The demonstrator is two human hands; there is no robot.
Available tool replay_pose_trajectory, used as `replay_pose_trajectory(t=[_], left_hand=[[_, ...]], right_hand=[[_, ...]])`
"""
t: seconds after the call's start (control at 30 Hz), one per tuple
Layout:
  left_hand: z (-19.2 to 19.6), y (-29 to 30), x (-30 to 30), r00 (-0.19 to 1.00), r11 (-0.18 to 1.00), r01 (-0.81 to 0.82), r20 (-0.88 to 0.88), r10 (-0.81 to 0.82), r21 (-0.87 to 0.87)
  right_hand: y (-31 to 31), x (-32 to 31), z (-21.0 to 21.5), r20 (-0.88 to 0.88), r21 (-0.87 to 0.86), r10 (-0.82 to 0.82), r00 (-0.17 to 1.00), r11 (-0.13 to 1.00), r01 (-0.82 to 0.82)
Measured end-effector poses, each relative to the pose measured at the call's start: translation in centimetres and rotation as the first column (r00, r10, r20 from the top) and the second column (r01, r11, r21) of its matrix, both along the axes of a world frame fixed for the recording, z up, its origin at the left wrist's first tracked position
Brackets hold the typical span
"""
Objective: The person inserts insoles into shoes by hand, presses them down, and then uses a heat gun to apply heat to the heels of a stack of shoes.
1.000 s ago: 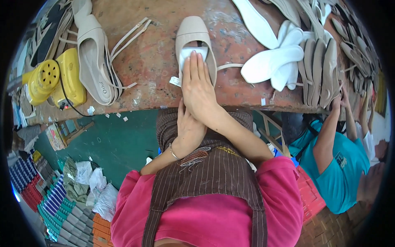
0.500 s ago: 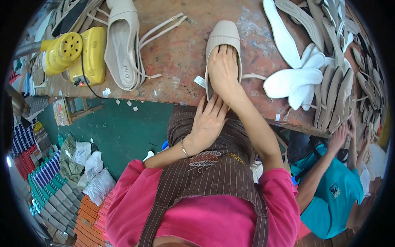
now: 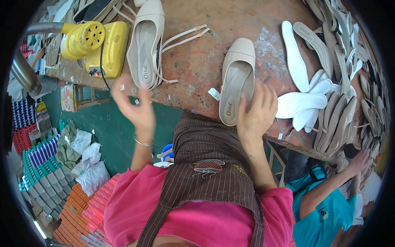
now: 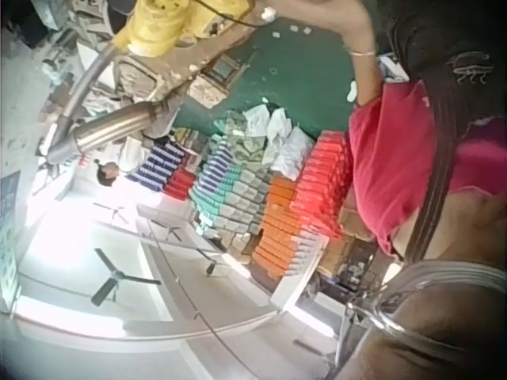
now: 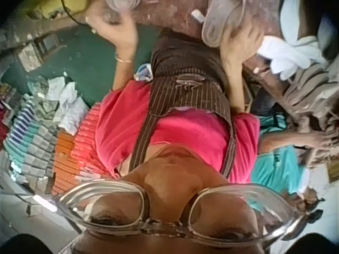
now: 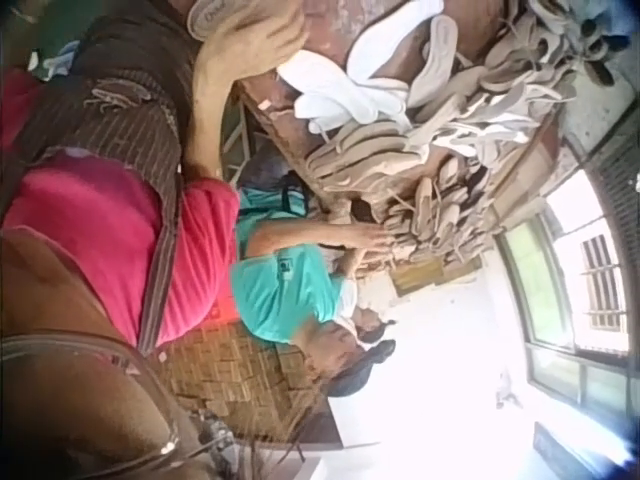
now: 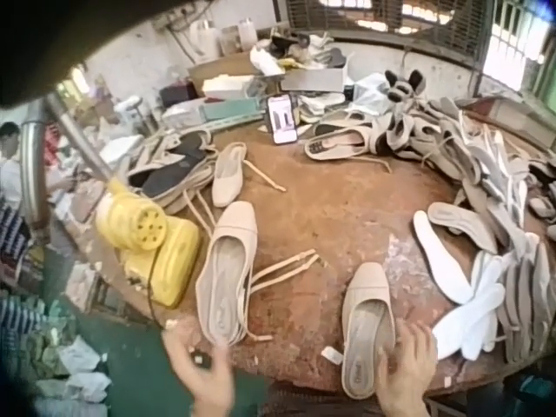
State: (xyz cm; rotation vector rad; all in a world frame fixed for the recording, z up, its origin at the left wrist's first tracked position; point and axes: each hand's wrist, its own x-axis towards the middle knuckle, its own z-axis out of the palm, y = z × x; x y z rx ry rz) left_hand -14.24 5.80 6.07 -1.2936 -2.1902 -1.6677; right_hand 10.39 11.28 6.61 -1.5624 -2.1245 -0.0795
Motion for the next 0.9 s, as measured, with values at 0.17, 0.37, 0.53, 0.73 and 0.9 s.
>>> replay_pose_trajectory(t=[0.17,0.37,0.53,0.73,0.9], left_hand=[[-3.2,4.3,-9.0,0.742,0.882,0.445,0.615,-0.265,-0.157],[-5.7,4.5,-8.8,0.639,0.891,0.355,0.769,-0.009,-0.284],[-5.7,4.0,-6.7,0.563,0.902,0.355,0.826,0.005,-0.247],[-4.5,3.8,-6.7,0.271,0.899,0.402,0.915,-0.3,0.175],[-3.6,5.0,-5.2,0.544,0.929,0.365,0.824,-0.16,-0.061]], right_hand=[[2.9,2.0,-4.9,-0.314,-0.551,-0.106,0.943,0.83,-0.09],[6.7,-7.9,4.8,-0.94,-0.281,-0.099,0.328,0.77,-0.573],[8.4,-17.6,2.6,-0.861,-0.031,0.227,0.456,0.87,-0.491],[8.6,-16.9,0.0,-0.469,-0.395,0.199,0.861,0.824,-0.406],[9.0,-17.3,-4.1,-0.921,-0.377,-0.069,0.384,0.416,-0.827]])
